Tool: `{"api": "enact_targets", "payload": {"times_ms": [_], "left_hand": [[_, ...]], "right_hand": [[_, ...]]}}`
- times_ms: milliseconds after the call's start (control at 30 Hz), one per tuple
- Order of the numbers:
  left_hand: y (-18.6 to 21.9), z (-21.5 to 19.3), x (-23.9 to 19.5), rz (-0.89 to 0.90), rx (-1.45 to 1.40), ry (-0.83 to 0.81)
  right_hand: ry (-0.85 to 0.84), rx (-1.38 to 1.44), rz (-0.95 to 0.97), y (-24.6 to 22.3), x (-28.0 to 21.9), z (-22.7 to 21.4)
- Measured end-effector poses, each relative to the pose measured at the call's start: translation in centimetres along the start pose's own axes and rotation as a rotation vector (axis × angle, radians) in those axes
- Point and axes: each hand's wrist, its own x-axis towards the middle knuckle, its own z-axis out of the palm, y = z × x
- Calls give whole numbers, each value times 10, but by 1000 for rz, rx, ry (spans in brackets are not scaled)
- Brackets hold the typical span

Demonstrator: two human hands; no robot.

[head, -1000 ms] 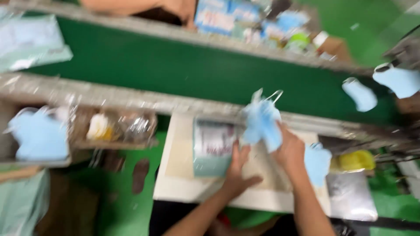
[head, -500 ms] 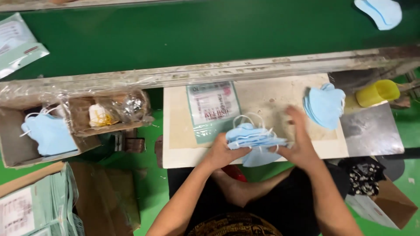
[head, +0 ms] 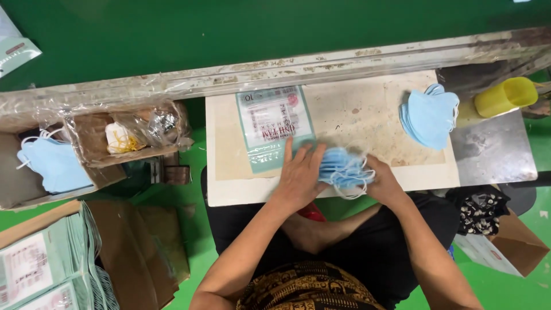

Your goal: Counting and placing face masks into plastic bags on a conveyor belt.

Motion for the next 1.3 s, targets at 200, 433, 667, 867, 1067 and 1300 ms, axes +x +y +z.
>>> {"api": "enact_targets", "payload": {"times_ms": [200,433,667,867,1067,1300], "left_hand": [[24,-23,15,-14,-178,11],[10,21,0,-135,-458,194],[16,24,-6,-312,-500,102],[-17,-30,-26,-51,-175,15],[-37,-42,-52,-95,658,14],[-40,-37,-45,58,711,-174]], "right_hand": [[15,-59,-85,-35,5,5],[-93,166,-15,17,-10,15],[68,192,-168,63,-30,42],[388,295,125,20,-31,27],[473,549,105,-19,-25,8],[433,725,108,-9,-32,16]]}}
